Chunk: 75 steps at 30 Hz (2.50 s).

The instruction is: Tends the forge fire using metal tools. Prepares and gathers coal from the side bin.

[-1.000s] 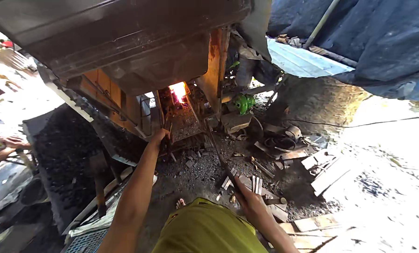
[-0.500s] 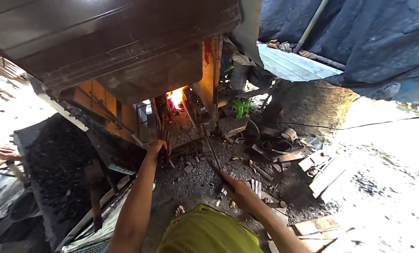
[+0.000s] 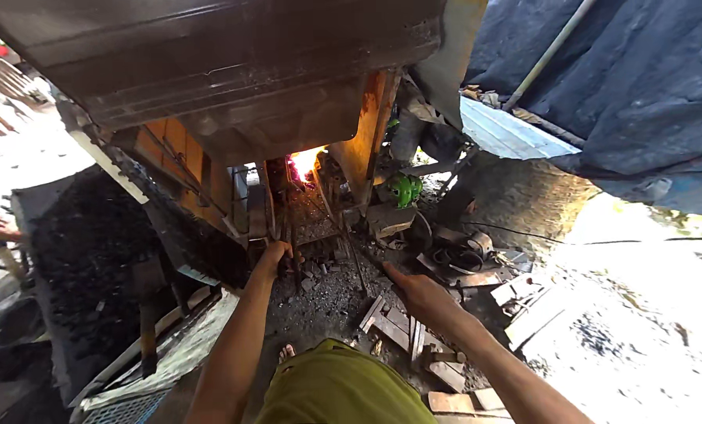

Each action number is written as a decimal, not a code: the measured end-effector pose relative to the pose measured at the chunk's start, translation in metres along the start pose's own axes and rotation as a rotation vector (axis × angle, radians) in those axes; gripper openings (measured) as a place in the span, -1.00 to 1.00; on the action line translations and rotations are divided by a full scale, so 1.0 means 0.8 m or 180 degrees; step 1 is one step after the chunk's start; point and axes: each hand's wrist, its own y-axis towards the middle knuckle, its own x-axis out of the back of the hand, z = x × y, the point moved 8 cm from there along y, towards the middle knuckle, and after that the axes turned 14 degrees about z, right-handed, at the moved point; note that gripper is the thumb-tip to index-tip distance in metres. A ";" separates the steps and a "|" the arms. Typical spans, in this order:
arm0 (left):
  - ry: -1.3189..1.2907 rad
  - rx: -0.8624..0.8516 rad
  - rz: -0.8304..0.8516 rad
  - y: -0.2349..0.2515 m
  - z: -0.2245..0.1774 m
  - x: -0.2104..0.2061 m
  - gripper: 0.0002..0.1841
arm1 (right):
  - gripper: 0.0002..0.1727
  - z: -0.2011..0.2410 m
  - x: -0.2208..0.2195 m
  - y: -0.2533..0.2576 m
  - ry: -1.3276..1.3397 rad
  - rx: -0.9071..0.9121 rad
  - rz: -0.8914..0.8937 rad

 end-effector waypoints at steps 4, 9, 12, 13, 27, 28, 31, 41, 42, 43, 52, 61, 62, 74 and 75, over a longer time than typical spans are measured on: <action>0.0249 -0.0045 -0.0002 0.009 -0.022 -0.008 -0.86 | -0.33 0.004 0.002 -0.002 -0.0041 -0.0047 0.0030; 0.0030 -0.0509 0.0089 0.025 -0.046 -0.044 -0.88 | -0.32 0.023 0.007 -0.012 -0.0119 -0.0203 0.0103; -0.0181 -0.0622 0.0141 0.024 -0.047 -0.065 -0.89 | -0.31 0.031 0.006 -0.021 -0.0070 -0.0291 0.0165; -0.0114 -0.0636 0.0124 0.026 -0.046 -0.066 -0.87 | -0.31 0.031 0.006 -0.022 -0.0057 -0.0284 0.0155; 0.0968 -0.0317 -0.0243 0.057 -0.012 -0.028 -0.58 | -0.34 -0.007 -0.048 -0.026 0.2045 0.0291 -0.0304; 0.0883 -0.0283 -0.0196 0.051 -0.010 -0.028 -0.55 | -0.35 -0.006 -0.059 -0.014 0.2425 0.0417 -0.0256; 0.0563 -0.0208 -0.0012 0.017 -0.002 -0.021 -0.49 | -0.35 0.006 -0.082 0.009 0.3009 0.0610 -0.0201; 0.0982 -0.0376 0.0148 -0.118 0.052 0.018 -0.37 | -0.32 0.096 0.042 0.096 0.0444 0.0076 -0.0215; 0.0947 -0.0422 0.0166 -0.128 0.059 0.023 -0.38 | -0.31 0.097 0.048 0.105 0.0290 0.0033 -0.0153; 0.0900 -0.0477 0.0174 -0.139 0.068 0.029 -0.39 | -0.30 0.095 0.051 0.106 0.0169 -0.0006 -0.0108; 0.0483 -0.0648 -0.0025 -0.224 0.150 0.107 -0.46 | -0.33 0.078 0.074 0.038 -0.0017 -0.0100 -0.0349; 0.0155 -0.0830 -0.0197 -0.265 0.192 0.138 -0.38 | -0.34 0.112 0.033 0.131 0.1950 0.0275 -0.0403; 0.0148 -0.0827 -0.0216 -0.268 0.199 0.140 -0.41 | -0.33 0.118 0.031 0.118 0.1869 0.0237 -0.0434; 0.0040 -0.0823 -0.0198 -0.276 0.202 0.145 -0.43 | -0.38 0.173 0.112 0.162 -0.0242 0.0073 -0.0290; -0.0018 -0.0872 -0.0187 -0.275 0.206 0.143 -0.43 | -0.38 0.169 0.104 0.142 -0.0302 0.0046 -0.0281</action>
